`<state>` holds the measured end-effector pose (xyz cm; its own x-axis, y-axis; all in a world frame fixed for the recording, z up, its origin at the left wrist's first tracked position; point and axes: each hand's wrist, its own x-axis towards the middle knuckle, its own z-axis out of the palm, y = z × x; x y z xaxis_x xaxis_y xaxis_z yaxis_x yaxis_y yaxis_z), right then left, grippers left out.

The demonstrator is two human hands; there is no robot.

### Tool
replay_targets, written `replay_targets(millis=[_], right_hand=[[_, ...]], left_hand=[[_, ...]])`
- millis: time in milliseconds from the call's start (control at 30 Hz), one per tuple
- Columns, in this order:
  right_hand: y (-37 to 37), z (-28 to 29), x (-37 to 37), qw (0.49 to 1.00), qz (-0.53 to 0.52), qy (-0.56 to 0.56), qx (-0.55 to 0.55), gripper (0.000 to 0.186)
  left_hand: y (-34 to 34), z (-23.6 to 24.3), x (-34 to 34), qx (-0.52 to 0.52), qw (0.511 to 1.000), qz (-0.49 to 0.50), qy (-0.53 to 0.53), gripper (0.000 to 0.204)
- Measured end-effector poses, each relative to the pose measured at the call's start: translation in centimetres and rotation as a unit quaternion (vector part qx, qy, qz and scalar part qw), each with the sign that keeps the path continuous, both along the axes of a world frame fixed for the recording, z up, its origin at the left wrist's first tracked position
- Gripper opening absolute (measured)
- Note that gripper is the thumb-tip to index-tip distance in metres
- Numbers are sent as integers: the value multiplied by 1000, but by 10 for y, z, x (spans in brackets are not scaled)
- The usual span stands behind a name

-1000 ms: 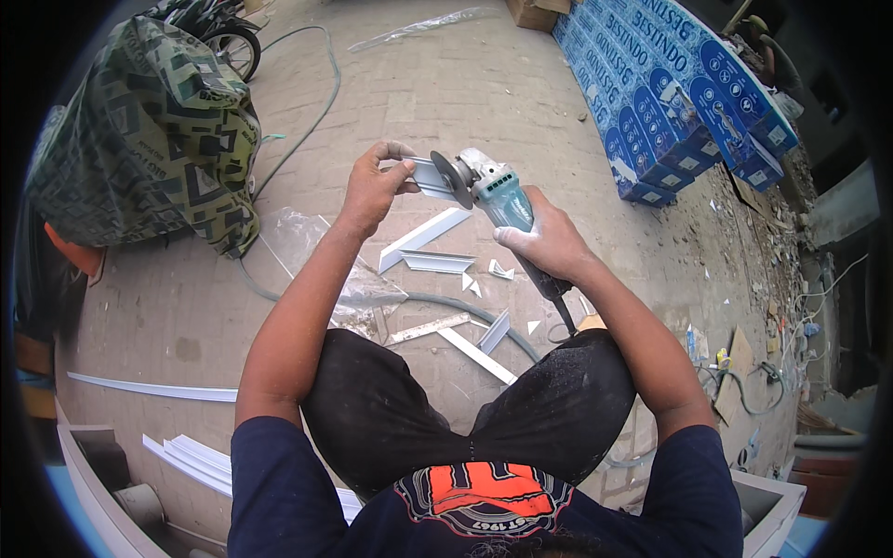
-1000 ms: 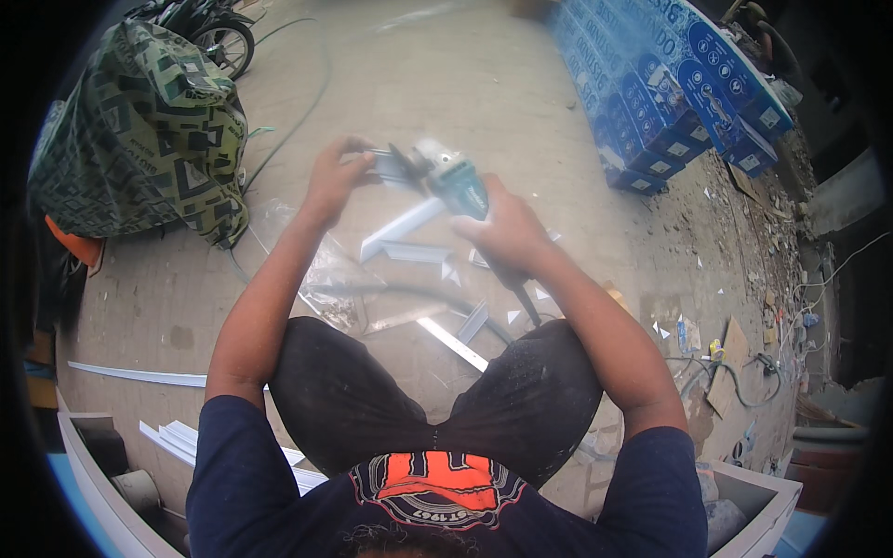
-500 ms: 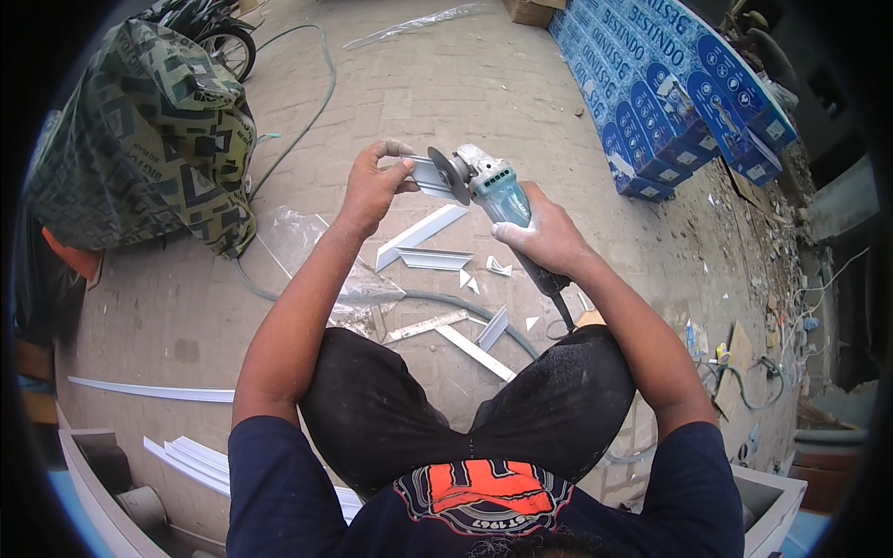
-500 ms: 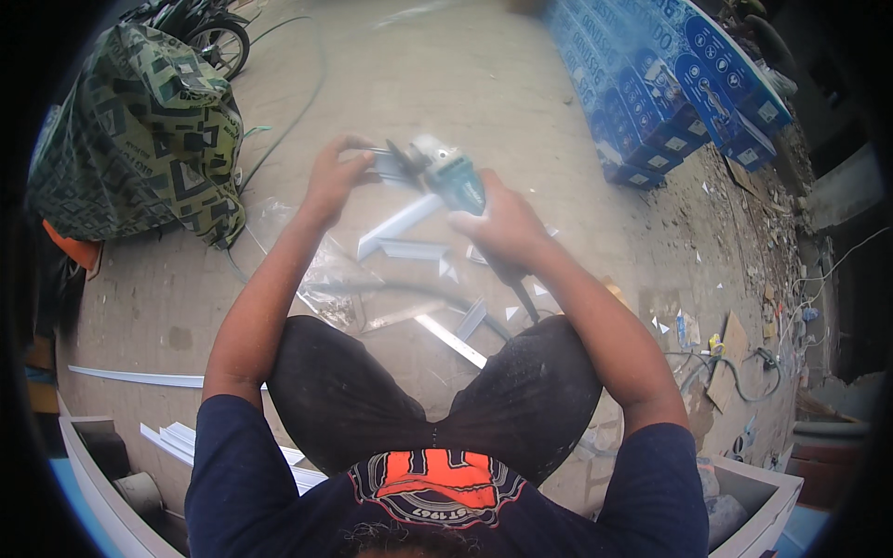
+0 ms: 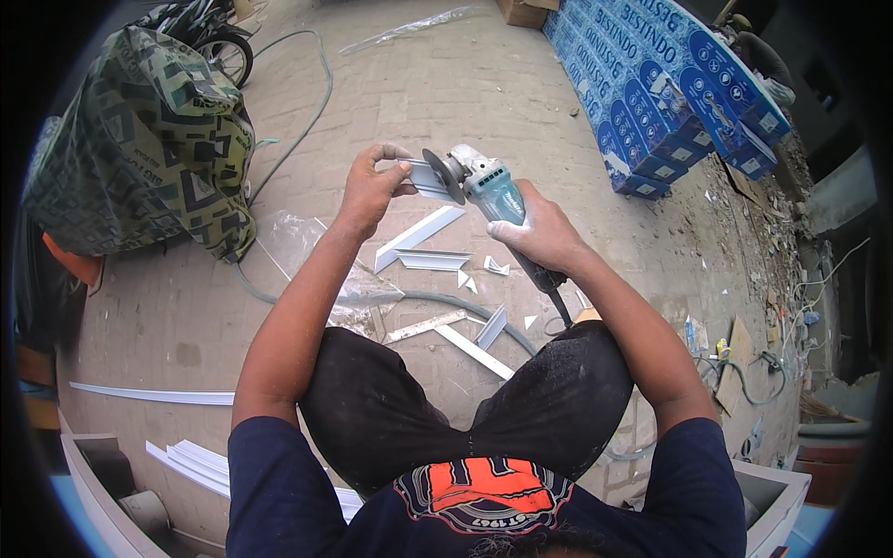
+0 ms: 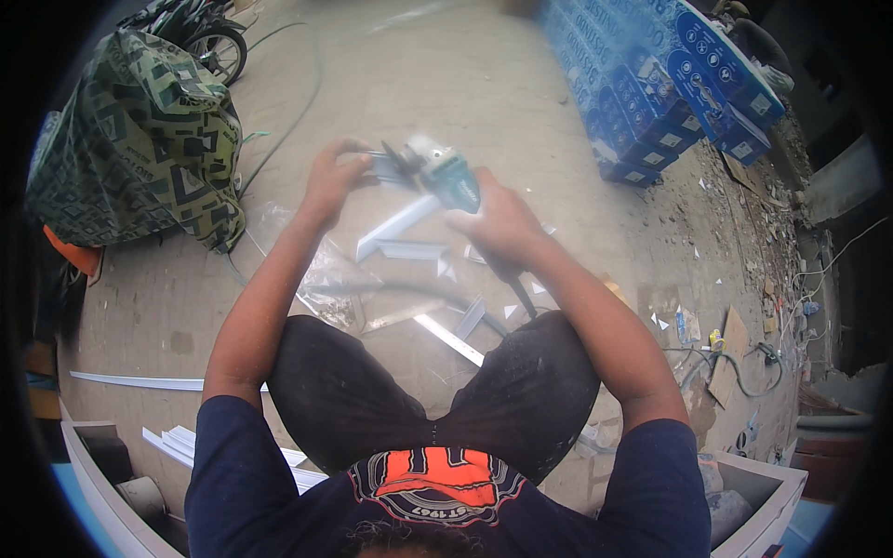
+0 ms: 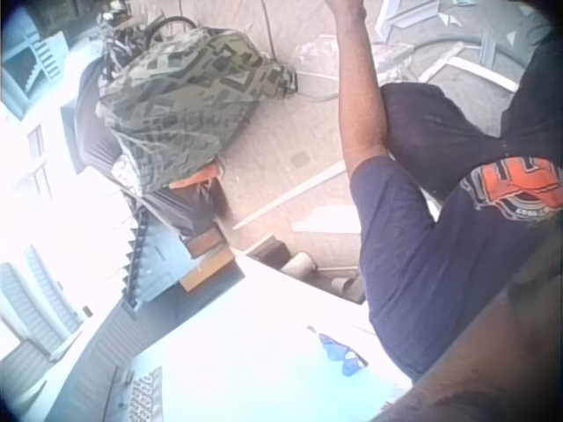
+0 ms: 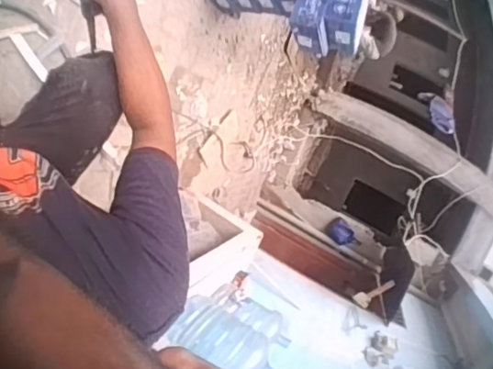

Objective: The person sits on the floor and uses an angle grinder to cut and grind white metal profiles. They measure and mark the profiles with a square and marker, then cut them to size, creating several finished pieces.

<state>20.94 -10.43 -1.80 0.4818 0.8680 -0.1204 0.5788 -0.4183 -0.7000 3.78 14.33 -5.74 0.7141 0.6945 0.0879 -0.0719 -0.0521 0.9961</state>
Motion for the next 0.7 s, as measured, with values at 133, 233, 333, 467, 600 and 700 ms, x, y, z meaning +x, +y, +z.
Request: replay_targets(millis=[133,233,333,467,600,700], right_hand=[[0,2,-1,1000,-3,-5,-3,74],[0,-2,1,1000,-1,-18,1,74],[1,-2,0,1000,3,-12,-2,74],[-1,-4,2,1000,-1,0,9,75],[-9,3,4,998,-34,12,50,77],[-10,14,6,995,-59,40,75,78]], left_hand=[[-2,1,-1,-2,1000,4,1,16],[-4,3,0,-12,1000,7,-4,16],[2,5,-4,-23,1000,6,-10,15],[2,7,-3,-2,1000,-1,-5,15],[7,1,-5,-3,1000,-17,5,15],[22,-9,-17,-52,996,-57,-51,13]])
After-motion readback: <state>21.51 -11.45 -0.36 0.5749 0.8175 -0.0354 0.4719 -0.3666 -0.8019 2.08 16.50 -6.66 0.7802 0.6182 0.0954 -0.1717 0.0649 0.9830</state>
